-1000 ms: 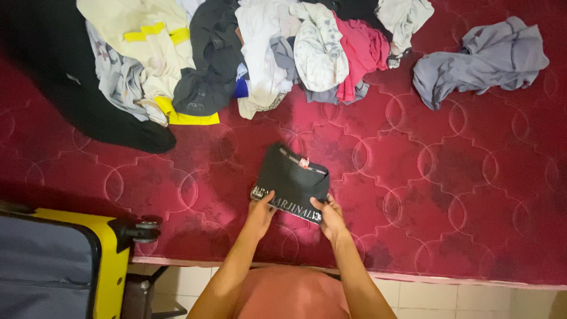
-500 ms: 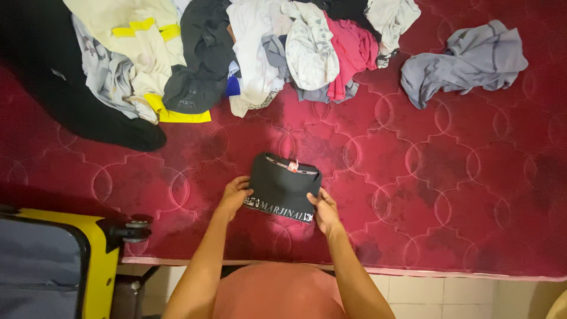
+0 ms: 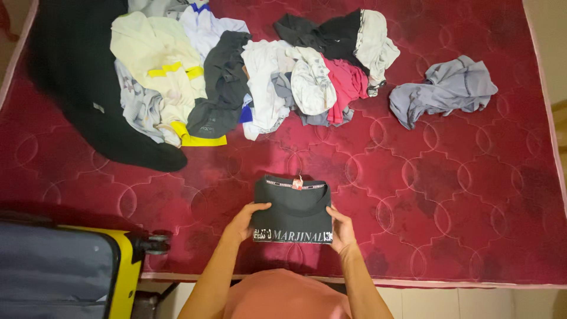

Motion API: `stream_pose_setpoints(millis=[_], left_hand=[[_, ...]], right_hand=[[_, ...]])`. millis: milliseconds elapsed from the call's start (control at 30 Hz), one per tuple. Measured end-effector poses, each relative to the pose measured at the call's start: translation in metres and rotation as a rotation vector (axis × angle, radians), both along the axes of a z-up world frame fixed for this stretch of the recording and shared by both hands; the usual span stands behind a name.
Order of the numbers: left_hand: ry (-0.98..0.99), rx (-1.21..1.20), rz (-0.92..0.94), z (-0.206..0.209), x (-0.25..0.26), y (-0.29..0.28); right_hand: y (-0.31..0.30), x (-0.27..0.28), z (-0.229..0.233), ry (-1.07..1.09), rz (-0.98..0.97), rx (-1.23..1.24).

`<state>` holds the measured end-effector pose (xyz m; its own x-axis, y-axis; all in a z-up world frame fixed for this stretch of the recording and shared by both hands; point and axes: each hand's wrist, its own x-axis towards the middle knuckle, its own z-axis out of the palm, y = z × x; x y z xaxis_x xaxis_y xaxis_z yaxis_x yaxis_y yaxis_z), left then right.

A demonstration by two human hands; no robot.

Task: The person folds shirts and other items of clothing on a bed and then places them into an open suitcase.

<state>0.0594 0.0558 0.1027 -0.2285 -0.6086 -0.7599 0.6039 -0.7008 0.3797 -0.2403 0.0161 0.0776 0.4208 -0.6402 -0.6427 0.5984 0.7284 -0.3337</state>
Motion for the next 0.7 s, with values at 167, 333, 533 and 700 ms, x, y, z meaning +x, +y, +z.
stream_pose_setpoints(millis=[167, 333, 533, 700], left_hand=[[-0.004, 0.031, -0.027, 0.033, 0.007, 0.022], [0.098, 0.036, 0.015, 0.06, 0.003, 0.045], [0.013, 0.024, 0.131, 0.085, -0.002, 0.084], [0.053, 0.005, 0.343, 0.105, -0.021, 0.123]], right_hand=[[0.017, 0.015, 0.013, 0.059, 0.076, 0.095], [0.033, 0.022, 0.05, 0.117, 0.079, 0.094], [0.054, 0.015, 0.07, -0.138, 0.16, 0.04], [0.07, 0.016, 0.097, -0.368, 0.108, 0.023]])
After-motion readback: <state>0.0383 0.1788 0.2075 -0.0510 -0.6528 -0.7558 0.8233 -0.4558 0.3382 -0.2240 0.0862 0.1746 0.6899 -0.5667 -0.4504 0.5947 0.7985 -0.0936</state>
